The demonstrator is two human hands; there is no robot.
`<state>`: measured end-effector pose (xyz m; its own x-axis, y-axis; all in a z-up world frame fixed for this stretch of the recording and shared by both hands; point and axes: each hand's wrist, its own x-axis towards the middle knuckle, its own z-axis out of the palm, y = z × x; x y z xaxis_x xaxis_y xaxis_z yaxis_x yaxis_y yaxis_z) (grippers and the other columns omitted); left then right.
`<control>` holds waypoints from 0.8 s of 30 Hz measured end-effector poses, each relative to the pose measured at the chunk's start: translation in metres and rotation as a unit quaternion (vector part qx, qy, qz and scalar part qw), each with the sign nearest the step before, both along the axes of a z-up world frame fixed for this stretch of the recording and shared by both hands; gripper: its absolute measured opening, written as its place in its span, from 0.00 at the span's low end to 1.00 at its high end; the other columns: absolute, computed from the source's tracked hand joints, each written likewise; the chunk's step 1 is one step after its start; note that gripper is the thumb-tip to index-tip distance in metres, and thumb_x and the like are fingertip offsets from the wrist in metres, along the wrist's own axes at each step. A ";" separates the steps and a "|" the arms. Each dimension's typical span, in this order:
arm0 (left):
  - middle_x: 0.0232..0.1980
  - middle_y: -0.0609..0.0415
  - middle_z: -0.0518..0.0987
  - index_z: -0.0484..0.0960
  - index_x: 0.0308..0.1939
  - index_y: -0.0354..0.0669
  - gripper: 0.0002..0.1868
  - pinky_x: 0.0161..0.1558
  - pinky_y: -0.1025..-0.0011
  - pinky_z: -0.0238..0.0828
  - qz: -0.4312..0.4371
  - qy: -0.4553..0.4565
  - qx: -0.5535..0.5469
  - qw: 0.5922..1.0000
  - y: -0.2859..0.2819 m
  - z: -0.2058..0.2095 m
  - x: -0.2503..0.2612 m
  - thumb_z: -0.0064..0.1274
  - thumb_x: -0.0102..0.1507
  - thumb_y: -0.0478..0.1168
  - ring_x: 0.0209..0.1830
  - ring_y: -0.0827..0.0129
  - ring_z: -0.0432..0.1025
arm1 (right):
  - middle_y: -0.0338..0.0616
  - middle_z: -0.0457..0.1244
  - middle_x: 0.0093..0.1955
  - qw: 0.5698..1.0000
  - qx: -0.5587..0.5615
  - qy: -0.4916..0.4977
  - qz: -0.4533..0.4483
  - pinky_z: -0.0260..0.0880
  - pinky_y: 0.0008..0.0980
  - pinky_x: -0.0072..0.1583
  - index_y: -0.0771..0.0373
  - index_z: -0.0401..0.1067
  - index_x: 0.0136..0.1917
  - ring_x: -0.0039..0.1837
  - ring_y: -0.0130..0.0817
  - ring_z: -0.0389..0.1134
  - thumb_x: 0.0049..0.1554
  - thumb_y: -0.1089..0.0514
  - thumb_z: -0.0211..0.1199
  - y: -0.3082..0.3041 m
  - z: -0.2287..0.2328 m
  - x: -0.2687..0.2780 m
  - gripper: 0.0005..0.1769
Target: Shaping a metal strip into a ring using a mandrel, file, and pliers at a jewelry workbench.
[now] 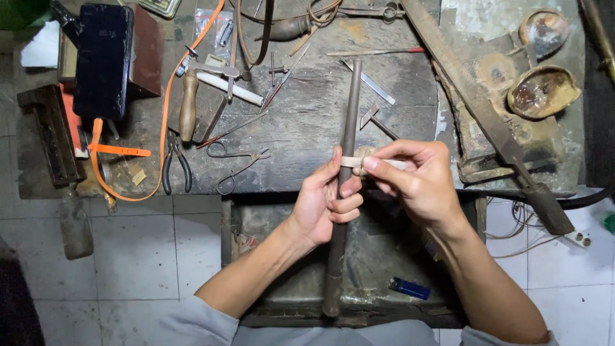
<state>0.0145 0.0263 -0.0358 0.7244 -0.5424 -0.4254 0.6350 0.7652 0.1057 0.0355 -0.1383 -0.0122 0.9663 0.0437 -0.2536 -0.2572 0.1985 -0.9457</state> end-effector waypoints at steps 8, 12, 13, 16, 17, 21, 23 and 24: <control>0.34 0.47 0.71 0.74 0.44 0.33 0.22 0.10 0.85 0.48 0.022 -0.077 0.093 0.992 -0.002 0.014 0.002 0.43 0.75 0.53 0.12 0.80 0.52 | 0.50 0.65 0.26 0.985 -0.158 -0.063 0.027 0.59 0.21 0.26 0.74 0.79 0.40 0.25 0.22 0.60 0.49 0.74 0.72 0.006 0.067 0.006 0.04; 0.30 0.47 0.68 0.74 0.37 0.32 0.22 0.10 0.83 0.46 0.046 -0.077 0.129 0.988 0.001 0.022 0.003 0.46 0.74 0.49 0.11 0.79 0.50 | 0.53 0.71 0.40 0.986 -0.152 -0.029 0.055 0.81 0.31 0.46 0.71 0.78 0.51 0.40 0.29 0.74 0.48 0.69 0.75 0.007 0.061 0.008 0.17; 0.30 0.47 0.68 0.74 0.37 0.32 0.22 0.10 0.83 0.46 0.048 -0.077 0.129 0.987 0.004 0.022 0.004 0.46 0.74 0.49 0.11 0.79 0.50 | 0.53 0.71 0.40 0.986 -0.152 -0.029 0.057 0.81 0.31 0.46 0.71 0.78 0.51 0.40 0.29 0.74 0.48 0.69 0.75 0.007 0.060 0.011 0.17; 0.30 0.47 0.67 0.76 0.39 0.32 0.19 0.10 0.83 0.47 0.057 -0.080 0.118 0.988 0.009 0.021 0.007 0.45 0.74 0.47 0.11 0.79 0.51 | 0.58 0.71 0.44 0.985 -0.117 -0.023 0.128 0.82 0.40 0.49 0.74 0.77 0.55 0.44 0.32 0.73 0.51 0.69 0.71 0.008 0.057 0.017 0.17; 0.30 0.47 0.66 0.76 0.39 0.32 0.20 0.10 0.83 0.46 0.054 -0.069 0.103 0.991 0.009 0.019 0.007 0.45 0.74 0.48 0.12 0.79 0.50 | 0.56 0.72 0.43 0.983 -0.117 -0.022 0.137 0.81 0.37 0.47 0.74 0.78 0.55 0.44 0.30 0.72 0.52 0.69 0.70 0.008 0.056 0.018 0.16; 0.28 0.49 0.64 0.76 0.40 0.31 0.22 0.11 0.85 0.44 0.042 -0.053 0.083 0.994 0.008 0.017 0.007 0.44 0.74 0.50 0.11 0.81 0.50 | 0.61 0.71 0.37 0.987 -0.061 0.006 0.147 0.79 0.34 0.41 0.76 0.78 0.53 0.38 0.35 0.73 0.53 0.71 0.68 0.009 0.039 0.022 0.13; 0.28 0.50 0.64 0.75 0.40 0.31 0.23 0.11 0.85 0.45 0.039 -0.047 0.068 0.996 0.007 0.013 0.006 0.44 0.75 0.51 0.11 0.81 0.50 | 0.63 0.71 0.37 0.989 -0.047 0.007 0.138 0.79 0.33 0.39 0.77 0.78 0.52 0.36 0.36 0.72 0.53 0.72 0.69 0.007 0.029 0.023 0.13; 0.28 0.51 0.64 0.75 0.41 0.31 0.23 0.11 0.86 0.45 0.036 -0.039 0.052 0.997 0.006 0.011 0.005 0.43 0.75 0.51 0.11 0.82 0.51 | 0.65 0.70 0.36 0.991 -0.033 0.011 0.130 0.78 0.33 0.37 0.79 0.78 0.52 0.35 0.37 0.72 0.52 0.73 0.69 0.005 0.024 0.023 0.13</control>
<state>0.0193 0.0323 -0.0252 0.7930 -0.4441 -0.4170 0.5659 0.7905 0.2342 0.0583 -0.1328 0.0121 0.9192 0.2723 -0.2845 -0.3116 0.0609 -0.9483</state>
